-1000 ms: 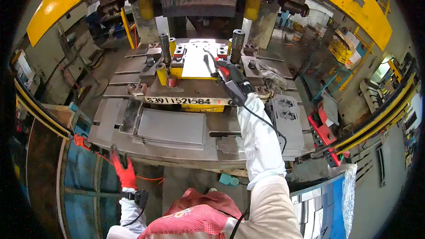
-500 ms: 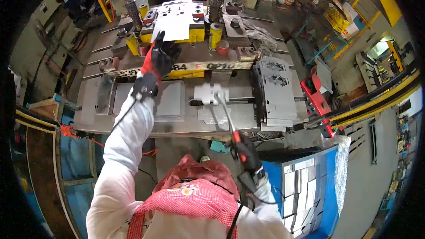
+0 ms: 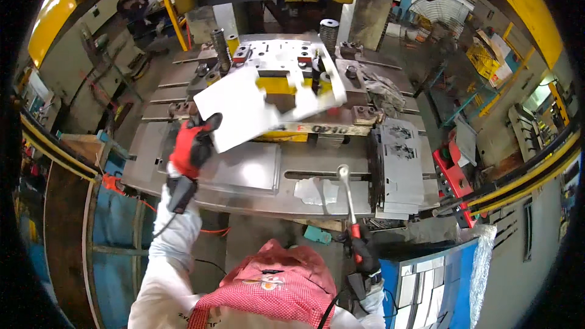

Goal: Operating an industrial metal stamping press to stamp patterns into sheet metal.

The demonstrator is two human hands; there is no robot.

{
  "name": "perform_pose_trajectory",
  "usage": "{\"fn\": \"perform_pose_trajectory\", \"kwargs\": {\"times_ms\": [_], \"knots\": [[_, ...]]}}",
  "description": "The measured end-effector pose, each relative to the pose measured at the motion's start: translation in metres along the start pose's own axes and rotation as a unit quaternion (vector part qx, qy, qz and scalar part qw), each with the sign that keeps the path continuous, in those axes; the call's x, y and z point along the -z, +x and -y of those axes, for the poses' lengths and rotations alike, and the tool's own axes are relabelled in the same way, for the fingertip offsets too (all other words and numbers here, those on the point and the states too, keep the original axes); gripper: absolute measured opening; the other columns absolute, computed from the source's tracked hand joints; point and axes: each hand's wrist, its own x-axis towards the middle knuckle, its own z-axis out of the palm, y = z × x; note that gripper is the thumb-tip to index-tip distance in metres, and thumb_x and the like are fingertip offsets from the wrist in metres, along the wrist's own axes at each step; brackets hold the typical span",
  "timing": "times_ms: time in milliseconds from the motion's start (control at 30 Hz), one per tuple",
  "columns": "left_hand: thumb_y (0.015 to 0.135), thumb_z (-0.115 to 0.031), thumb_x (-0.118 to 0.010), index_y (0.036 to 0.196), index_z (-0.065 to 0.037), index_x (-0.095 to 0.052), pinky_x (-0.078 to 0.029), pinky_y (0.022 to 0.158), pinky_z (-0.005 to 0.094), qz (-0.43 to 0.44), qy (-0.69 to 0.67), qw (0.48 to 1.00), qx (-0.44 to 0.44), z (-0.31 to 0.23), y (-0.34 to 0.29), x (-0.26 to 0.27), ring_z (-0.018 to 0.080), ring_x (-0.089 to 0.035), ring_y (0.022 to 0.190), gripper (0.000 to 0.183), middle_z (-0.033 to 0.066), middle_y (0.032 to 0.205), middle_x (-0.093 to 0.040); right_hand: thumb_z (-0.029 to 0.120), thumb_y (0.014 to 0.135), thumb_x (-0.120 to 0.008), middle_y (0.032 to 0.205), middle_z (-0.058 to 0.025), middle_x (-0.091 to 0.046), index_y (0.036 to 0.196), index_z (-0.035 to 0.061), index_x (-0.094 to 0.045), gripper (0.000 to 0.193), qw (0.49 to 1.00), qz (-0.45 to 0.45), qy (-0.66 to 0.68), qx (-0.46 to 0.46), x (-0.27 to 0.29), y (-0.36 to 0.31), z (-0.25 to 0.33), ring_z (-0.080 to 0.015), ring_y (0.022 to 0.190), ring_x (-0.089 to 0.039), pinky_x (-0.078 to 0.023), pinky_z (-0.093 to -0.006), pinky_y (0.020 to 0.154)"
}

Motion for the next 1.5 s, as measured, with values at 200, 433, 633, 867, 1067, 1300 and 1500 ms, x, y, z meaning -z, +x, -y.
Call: {"fn": "perform_pose_trajectory", "kwargs": {"times_ms": [200, 433, 633, 867, 1067, 1300, 1500], "knots": [[0.071, -0.013, -0.062, 0.095, -0.001, -0.061, -0.043, 0.062, 0.0246, 0.237, 0.318, 0.916, 0.055, -0.053, -0.028, 0.064, 0.0079, -0.053, 0.069, 0.027, 0.0019, 0.076, -0.062, 0.017, 0.063, -0.060, 0.093, -0.0092, -0.059, 0.128, 0.0023, -0.036, 0.070, 0.969, 0.174, -0.170, 0.044, -0.072, 0.005, 0.071, -0.0129, 0.073, -0.054, -0.043, -0.0237, 0.065], [0.069, -0.013, -0.057, 0.098, -0.003, -0.061, -0.043, 0.066, 0.0248, 0.379, 0.343, 0.855, 0.088, -0.030, 0.012, 0.060, 0.0102, -0.055, 0.072, 0.030, 0.0026, 0.079, -0.062, 0.021, 0.069, -0.064, 0.114, -0.0093, -0.051, 0.126, 0.0004, -0.037, 0.067, 0.892, 0.335, -0.303, 0.036, -0.103, 0.036, 0.049, -0.0149, 0.094, -0.051, -0.042, -0.0294, 0.078], [0.081, -0.055, -0.043, 0.115, 0.000, -0.050, -0.039, 0.090, 0.0381, 0.279, -0.113, 0.937, 0.177, 0.003, 0.038, 0.022, 0.0235, -0.052, 0.104, 0.065, 0.0140, 0.116, -0.052, 0.023, 0.069, -0.063, 0.087, -0.0040, -0.051, 0.129, 0.0012, -0.032, 0.070, 0.969, 0.234, 0.015, -0.074, -0.108, 0.009, 0.042, -0.0096, 0.067, -0.049, -0.040, -0.0215, 0.056], [0.078, -0.062, -0.038, 0.120, -0.008, -0.045, -0.047, 0.076, 0.0442, 0.158, -0.410, 0.871, 0.218, 0.063, 0.005, 0.007, 0.0302, -0.058, 0.090, 0.069, 0.0117, 0.105, -0.058, 0.034, 0.074, -0.057, 0.076, 0.0013, -0.047, 0.111, 0.0010, -0.045, 0.051, 0.990, 0.111, -0.043, 0.071, -0.158, 0.085, 0.089, -0.0062, 0.055, -0.046, -0.036, -0.0189, 0.044], [0.081, -0.062, -0.034, 0.125, -0.010, -0.037, -0.049, 0.075, 0.0375, 0.210, -0.378, 0.890, 0.147, 0.069, -0.024, -0.032, 0.0277, -0.060, 0.084, 0.068, 0.0168, 0.108, -0.055, 0.033, 0.078, -0.055, 0.072, 0.0018, -0.051, 0.105, 0.0085, -0.050, 0.037, 0.986, 0.136, -0.041, 0.089, -0.184, 0.182, 0.123, -0.0054, 0.051, -0.045, -0.033, -0.0176, 0.041], [0.086, -0.047, -0.039, 0.112, -0.002, -0.048, -0.051, 0.061, 0.0320, 0.180, -0.397, 0.890, 0.135, 0.075, 0.028, -0.054, 0.0223, -0.062, 0.075, 0.053, 0.0149, 0.094, -0.061, 0.030, 0.077, -0.057, 0.069, 0.0027, -0.052, 0.101, 0.0083, -0.055, 0.033, 0.987, 0.156, 0.020, 0.043, -0.189, 0.227, 0.127, -0.0074, 0.049, -0.048, -0.035, -0.0183, 0.037], [0.089, -0.038, -0.032, 0.110, 0.001, -0.049, -0.051, 0.066, 0.0340, 0.107, -0.412, 0.895, 0.136, 0.079, 0.040, -0.066, 0.0266, -0.062, 0.075, 0.047, 0.0192, 0.096, -0.060, 0.030, 0.081, -0.053, 0.067, 0.0006, -0.050, 0.091, 0.0089, -0.053, 0.024, 0.977, 0.189, -0.064, 0.070, -0.167, 0.248, 0.130, -0.0057, 0.048, -0.047, -0.034, -0.0169, 0.036]]}}
